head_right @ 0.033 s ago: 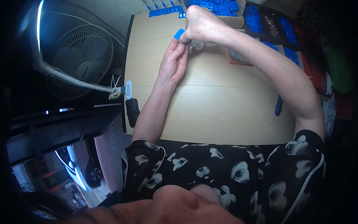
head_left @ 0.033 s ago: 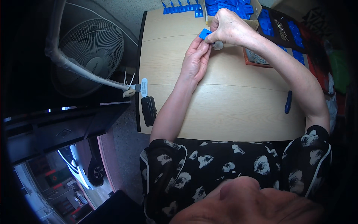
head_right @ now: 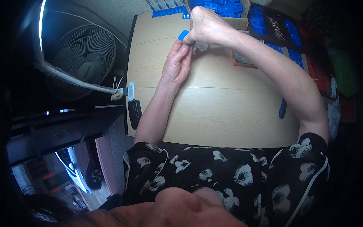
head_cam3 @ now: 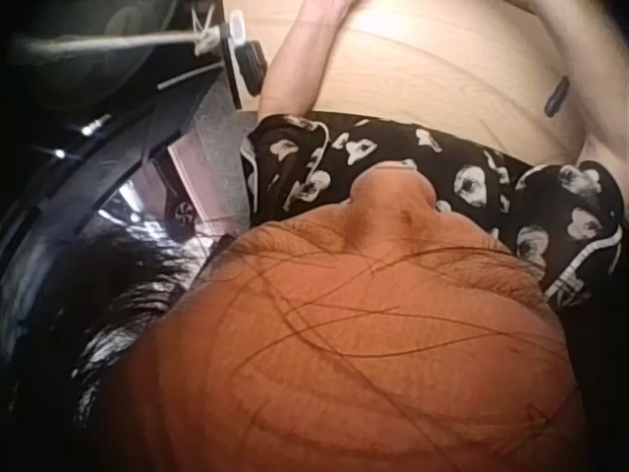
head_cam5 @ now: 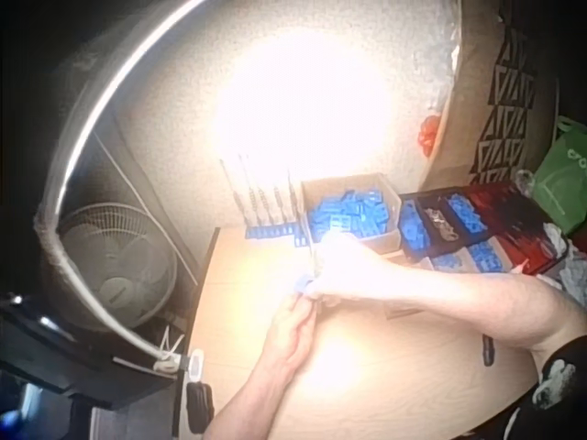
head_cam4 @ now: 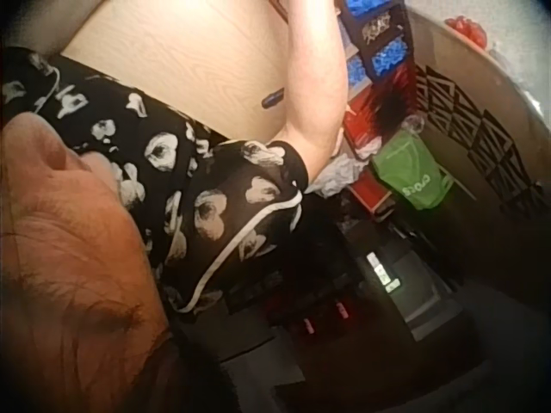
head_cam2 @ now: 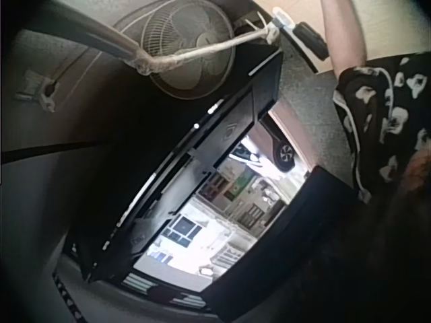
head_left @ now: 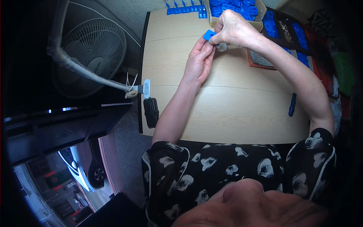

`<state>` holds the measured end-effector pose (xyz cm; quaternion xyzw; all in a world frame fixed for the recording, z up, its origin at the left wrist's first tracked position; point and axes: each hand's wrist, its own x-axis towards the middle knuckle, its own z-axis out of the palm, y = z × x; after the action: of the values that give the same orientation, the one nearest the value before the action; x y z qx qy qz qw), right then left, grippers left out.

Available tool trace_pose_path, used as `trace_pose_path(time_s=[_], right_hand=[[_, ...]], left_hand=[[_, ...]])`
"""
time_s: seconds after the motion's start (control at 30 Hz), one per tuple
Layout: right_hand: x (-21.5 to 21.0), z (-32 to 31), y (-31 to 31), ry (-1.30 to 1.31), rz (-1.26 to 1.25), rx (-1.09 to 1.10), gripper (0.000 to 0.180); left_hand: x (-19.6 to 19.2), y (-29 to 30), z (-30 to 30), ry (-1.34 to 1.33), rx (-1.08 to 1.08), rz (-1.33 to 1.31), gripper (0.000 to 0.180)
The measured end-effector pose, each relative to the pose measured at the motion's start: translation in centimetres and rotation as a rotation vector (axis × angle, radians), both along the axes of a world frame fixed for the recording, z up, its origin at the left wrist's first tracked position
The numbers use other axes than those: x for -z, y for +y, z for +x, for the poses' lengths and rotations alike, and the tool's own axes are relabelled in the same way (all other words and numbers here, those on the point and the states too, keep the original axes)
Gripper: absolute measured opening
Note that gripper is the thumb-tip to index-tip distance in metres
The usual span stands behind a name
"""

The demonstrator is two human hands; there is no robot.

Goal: The person assembles small electronic components by joining blue plastic housings and white plastic components with adhesive from a glue bottle.

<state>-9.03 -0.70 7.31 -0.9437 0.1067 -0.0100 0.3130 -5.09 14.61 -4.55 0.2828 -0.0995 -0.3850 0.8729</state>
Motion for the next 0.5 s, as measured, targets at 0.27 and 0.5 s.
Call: trace_pose_path(time_s=[0.27,0.5], right_hand=[[0.53,-0.28,-0.36,-0.003,0.033,0.013,0.030],[0.73,0.09,-0.49,-0.017,0.016,0.006,0.032]], left_hand=[[0.03,0.03,-0.10,0.022,0.039,0.016,0.043],[-0.08,0.02,0.03,0.012,0.036,0.029,0.043]])
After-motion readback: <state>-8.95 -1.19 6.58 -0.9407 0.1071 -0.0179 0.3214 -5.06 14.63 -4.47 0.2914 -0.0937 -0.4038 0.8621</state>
